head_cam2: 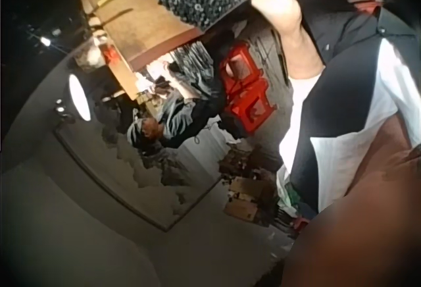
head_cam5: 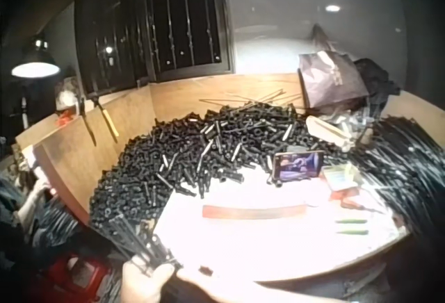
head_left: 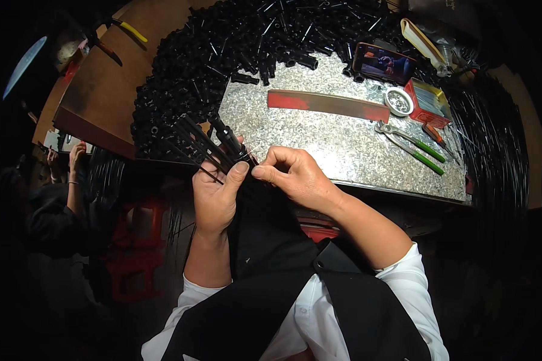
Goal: The recorder is assembling a wire harness by grouping black wires and inserting them into a connector, then using pliers to secure components.
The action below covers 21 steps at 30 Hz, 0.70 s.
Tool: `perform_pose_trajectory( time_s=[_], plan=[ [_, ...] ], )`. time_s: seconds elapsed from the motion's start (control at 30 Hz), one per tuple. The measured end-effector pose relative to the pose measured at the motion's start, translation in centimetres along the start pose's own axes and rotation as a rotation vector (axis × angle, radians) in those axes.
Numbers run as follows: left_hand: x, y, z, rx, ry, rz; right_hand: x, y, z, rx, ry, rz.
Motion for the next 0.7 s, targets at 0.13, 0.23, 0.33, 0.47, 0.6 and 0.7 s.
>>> perform_pose_trajectory(
  time_s=[0.13,0.23,0.33,0.47,0.6,0.7],
  plan=[
    [0.2,0.2,0.4,0.014,0.026,-0.004,0.0,0.2,-0.1,0.043,-0.028,-0.003],
    [0.3,0.4,0.6,0.08,0.055,-0.042,0.0,0.2,0.2,-0.018,-0.013,0.02],
    [0.3,0.2,0.4,0.068,0.053,-0.047,0.1,0.0,-0.2,-0.016,-0.018,0.034],
    [0.1,0.0,-0.2,0.086,0.045,-0.03,0.0,0.1,-0.7,0.031,-0.033,0.018],
    [0.0,-0.1,-0.1,0.11,0.048,-0.067,-0.2,0.2,-1.0,0.049,-0.019,0.029],
    [0.0,0.0,0.0,0.103,0.049,-0.062,-0.2,0.2,-1.2,0.055,-0.028,0.028]
  ],
)
Point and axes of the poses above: each hand's wrist, its own x-axis away from the middle knuckle, its own y-axis out of the palm, z = x × y, the point moved 4 cm from there along -x, towards the middle knuckle, and after that the axes turned 14 degrees about -y, right-handed, at the moved point
